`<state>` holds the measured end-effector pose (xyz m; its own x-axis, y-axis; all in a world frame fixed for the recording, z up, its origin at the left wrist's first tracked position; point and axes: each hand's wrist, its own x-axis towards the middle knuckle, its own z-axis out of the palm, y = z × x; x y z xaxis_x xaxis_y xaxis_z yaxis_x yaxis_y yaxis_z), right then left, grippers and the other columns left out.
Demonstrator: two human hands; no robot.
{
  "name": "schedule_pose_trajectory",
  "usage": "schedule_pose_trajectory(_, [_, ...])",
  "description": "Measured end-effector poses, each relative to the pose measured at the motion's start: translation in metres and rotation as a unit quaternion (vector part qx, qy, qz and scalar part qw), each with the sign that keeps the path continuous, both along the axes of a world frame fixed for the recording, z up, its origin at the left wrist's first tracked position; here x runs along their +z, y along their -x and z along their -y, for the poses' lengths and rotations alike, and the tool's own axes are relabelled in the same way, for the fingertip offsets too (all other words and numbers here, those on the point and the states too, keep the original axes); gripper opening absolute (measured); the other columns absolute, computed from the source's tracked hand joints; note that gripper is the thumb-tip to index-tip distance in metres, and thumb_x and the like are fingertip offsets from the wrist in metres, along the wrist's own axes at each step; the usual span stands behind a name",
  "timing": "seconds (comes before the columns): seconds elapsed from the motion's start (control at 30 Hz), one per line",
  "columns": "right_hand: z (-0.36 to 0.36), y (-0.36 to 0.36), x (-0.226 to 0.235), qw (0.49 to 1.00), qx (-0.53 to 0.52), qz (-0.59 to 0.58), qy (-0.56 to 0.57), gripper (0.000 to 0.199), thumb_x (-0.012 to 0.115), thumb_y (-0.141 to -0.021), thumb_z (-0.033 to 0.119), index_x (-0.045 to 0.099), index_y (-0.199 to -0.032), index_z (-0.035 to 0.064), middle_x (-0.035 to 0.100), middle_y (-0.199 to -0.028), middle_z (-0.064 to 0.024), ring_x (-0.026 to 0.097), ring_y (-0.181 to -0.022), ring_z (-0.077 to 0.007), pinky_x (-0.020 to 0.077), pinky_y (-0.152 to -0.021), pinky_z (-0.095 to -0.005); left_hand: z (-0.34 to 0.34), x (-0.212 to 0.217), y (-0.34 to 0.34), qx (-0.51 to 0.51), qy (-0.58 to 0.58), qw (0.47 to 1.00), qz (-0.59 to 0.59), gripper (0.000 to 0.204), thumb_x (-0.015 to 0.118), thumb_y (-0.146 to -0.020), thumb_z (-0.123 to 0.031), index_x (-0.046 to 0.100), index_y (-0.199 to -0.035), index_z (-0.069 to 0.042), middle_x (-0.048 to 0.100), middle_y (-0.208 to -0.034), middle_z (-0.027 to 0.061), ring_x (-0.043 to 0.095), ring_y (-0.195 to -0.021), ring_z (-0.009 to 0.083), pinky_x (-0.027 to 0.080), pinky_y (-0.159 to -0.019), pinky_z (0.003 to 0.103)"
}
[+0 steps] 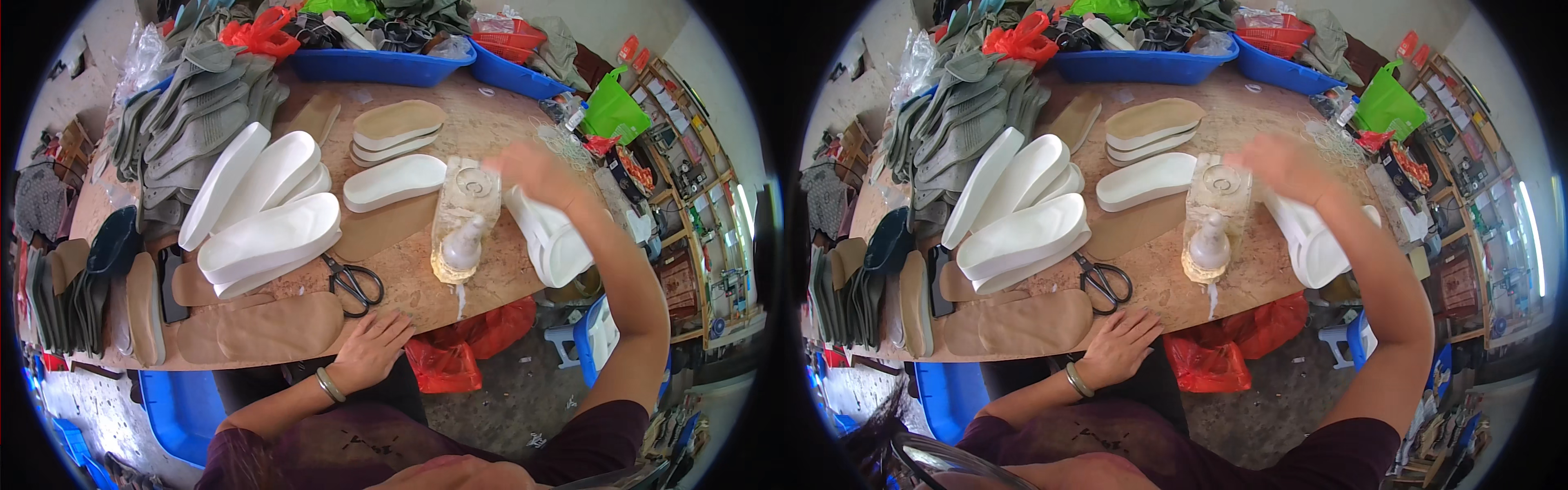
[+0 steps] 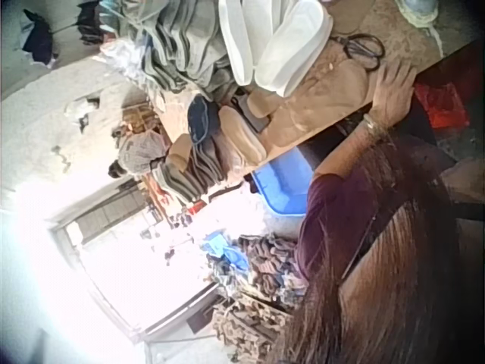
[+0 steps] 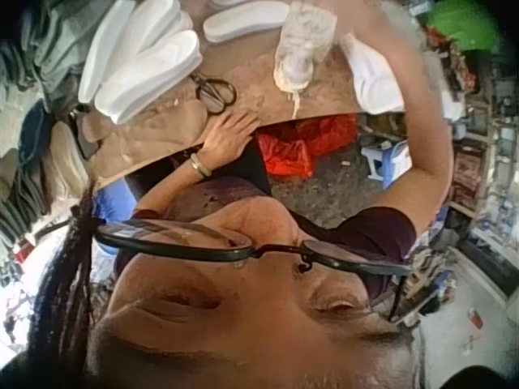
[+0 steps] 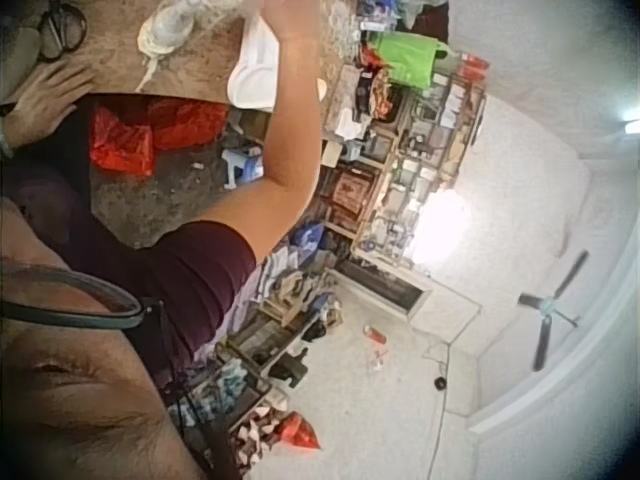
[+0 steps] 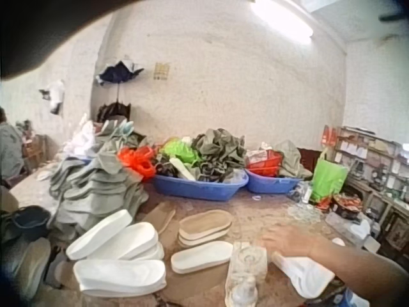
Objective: Applying glue to the edges and surface of shoe insoles and outsoles using a wooden stick and a brush.
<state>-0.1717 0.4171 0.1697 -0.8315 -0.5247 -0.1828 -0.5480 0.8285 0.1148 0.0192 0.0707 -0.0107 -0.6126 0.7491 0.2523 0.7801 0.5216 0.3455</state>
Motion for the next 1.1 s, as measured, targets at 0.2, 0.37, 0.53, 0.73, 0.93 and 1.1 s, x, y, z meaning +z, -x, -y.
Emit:
schedule_pose_trajectory(0.2, [0.019,-0.006,-0.004,0.976,0.160,-0.097,-0.109,0.070,0.055,-0.077,-0.007,0.043,-0.138,0.0266,0.030,-0.153,-0.0029,0.025,-0.142,-0.0275,0.0269,-0.113,-0.0517,0.002,-0.002,0.005,-0.010,-0.013,1.000,-0.002,0.044,0.062,-0.083,-0.017,0.055,-0.125,-0.008,0.052,-0.134,0.0063,0.044,-0.129,0.0228,0.032,-0.107,0.043])
schedule_pose_trajectory(0.37, [0.029,-0.009,-0.024,0.966,0.223,-0.008,-0.133,0.078,0.061,-0.073,-0.004,0.040,-0.140,0.0322,0.024,-0.155,-0.0007,0.022,-0.143,-0.0285,0.0235,-0.114,-0.0536,0.004,-0.005,0.004,-0.016,-0.021,1.000,0.000,0.041,0.059,-0.084,-0.013,0.055,-0.125,-0.007,0.052,-0.134,0.0067,0.045,-0.128,0.0233,0.031,-0.108,0.043])
schedule_pose_trajectory(0.53, [0.035,-0.017,-0.032,0.952,0.285,0.081,-0.071,0.080,0.066,-0.070,-0.001,0.042,-0.138,0.0354,0.023,-0.156,-0.0007,0.021,-0.144,-0.0279,0.0214,-0.113,-0.0555,0.008,-0.005,0.002,-0.013,-0.026,1.000,0.009,0.042,0.057,-0.082,-0.011,0.056,-0.124,-0.007,0.053,-0.133,0.0063,0.045,-0.129,0.0233,0.031,-0.109,0.043])
schedule_pose_trajectory(0.73, [0.029,-0.012,-0.042,0.961,0.264,0.069,-0.049,0.055,0.060,-0.079,0.012,0.050,-0.130,0.0289,0.036,-0.148,-0.0071,0.023,-0.141,-0.0356,0.0238,-0.111,-0.0587,0.009,-0.009,0.003,-0.011,-0.050,0.999,0.007,0.043,0.056,-0.082,-0.011,0.056,-0.125,-0.008,0.053,-0.134,0.0061,0.045,-0.129,0.0232,0.033,-0.108,0.044])
schedule_pose_trajectory(0.93, [0.022,-0.011,-0.047,0.959,0.277,0.054,-0.021,0.054,0.066,-0.072,0.005,0.056,-0.121,0.0250,0.037,-0.146,-0.0059,0.024,-0.141,-0.0344,0.0267,-0.110,-0.0585,0.005,-0.012,0.005,-0.005,-0.043,0.999,-0.001,0.043,0.056,-0.082,-0.011,0.056,-0.125,-0.009,0.053,-0.133,0.0053,0.045,-0.128,0.0233,0.032,-0.108,0.044])
schedule_pose_trajectory(1.1, [0.024,-0.018,-0.043,0.957,0.286,0.025,-0.036,0.052,0.066,-0.071,0.004,0.055,-0.118,0.0238,0.039,-0.144,-0.0066,0.027,-0.140,-0.0347,0.0276,-0.110,-0.0582,0.006,-0.007,0.003,-0.012,-0.036,0.999,0.014,0.044,0.053,-0.082,-0.011,0.055,-0.126,-0.007,0.051,-0.135,0.0066,0.042,-0.131,0.0229,0.031,-0.109,0.044])
